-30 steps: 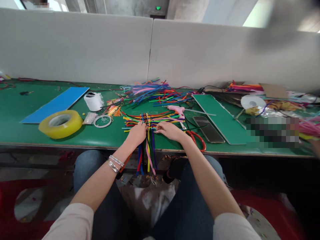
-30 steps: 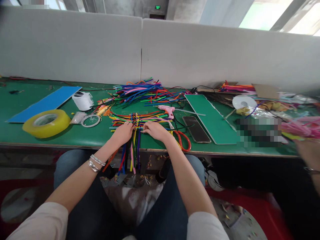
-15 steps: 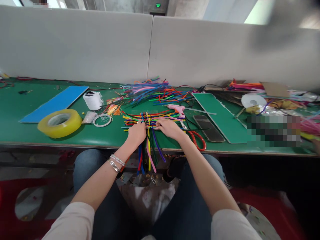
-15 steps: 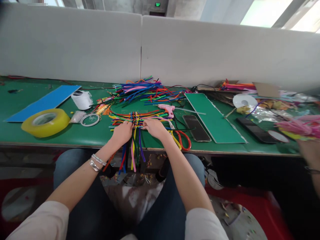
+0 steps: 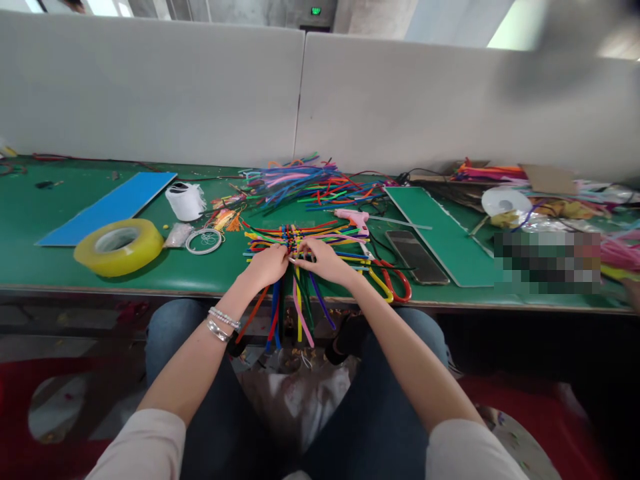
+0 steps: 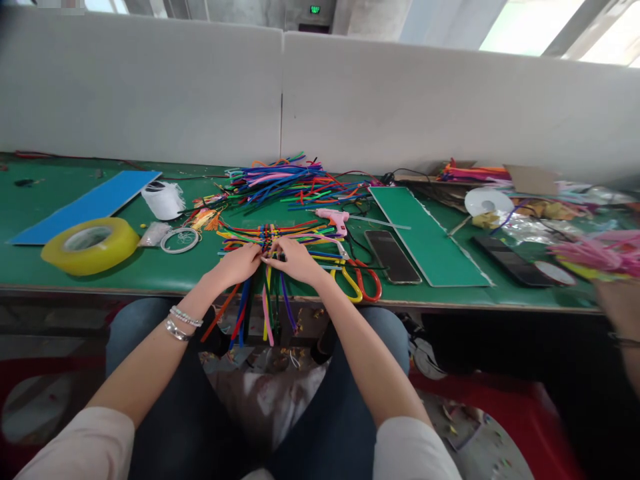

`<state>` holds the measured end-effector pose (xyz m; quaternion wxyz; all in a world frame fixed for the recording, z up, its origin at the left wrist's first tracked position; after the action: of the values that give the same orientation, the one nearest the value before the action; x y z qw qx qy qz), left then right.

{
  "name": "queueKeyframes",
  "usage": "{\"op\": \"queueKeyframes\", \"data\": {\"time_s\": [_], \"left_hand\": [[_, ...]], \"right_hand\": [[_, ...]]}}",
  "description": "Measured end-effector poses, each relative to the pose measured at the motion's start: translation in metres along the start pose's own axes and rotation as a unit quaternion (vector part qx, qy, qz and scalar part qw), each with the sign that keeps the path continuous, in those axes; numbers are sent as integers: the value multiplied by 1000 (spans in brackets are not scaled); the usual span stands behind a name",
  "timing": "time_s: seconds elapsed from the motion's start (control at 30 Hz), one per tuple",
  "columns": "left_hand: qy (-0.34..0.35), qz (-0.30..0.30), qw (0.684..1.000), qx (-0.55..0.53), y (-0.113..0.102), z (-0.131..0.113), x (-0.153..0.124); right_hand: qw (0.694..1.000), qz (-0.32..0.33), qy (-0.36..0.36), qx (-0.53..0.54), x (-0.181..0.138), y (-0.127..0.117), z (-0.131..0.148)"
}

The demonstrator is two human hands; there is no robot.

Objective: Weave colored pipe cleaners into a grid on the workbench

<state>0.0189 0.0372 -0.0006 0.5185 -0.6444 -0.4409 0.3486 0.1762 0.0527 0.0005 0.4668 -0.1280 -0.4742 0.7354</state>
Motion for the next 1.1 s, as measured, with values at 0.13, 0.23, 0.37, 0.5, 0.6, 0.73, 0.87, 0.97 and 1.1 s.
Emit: {"op": "queueKeyframes", "data": {"time_s": [0.13,0.23,0.37,0.5,0.6,0.73,0.87,0.97,1.1], "left_hand": [[17,12,999,-25,-1,7,2],[2,10,999,-37,-1,8,2],[-15,0,999,-36,0,6,3],[-15,-9,999,-47,2,6,3],[-14,-13,998,-61,2,8,4],[-7,-9,996,-91,3,12,8],[15,10,989,-144,6,20,16],[32,16,984,-174,8,25,20],[43,-6,985,-168,9,25,18]], "right_hand": [[998,39,1,51,1,11,-6],[995,55,19,77,1,12,-12],[996,50,24,68,2,11,-13],[999,20,-18,27,3,11,-6],[1000,-7,-8,-9,2,13,0],[999,-24,40,-16,2,19,2],[999,-24,44,12,5,21,-1],[998,-20,51,25,6,19,-4],[998,-11,49,41,6,17,-6]]}}
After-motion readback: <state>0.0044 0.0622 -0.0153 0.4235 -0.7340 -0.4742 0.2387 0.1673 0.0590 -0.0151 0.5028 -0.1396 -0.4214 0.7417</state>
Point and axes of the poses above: each hand's wrist, its own x-axis towards the middle knuckle, its own y-axis out of the palm, z = x × y, the point moved 2 cm from there along x, towards the middle knuckle, and after that the axes turned 3 degrees about y, right-handed, at the moved point
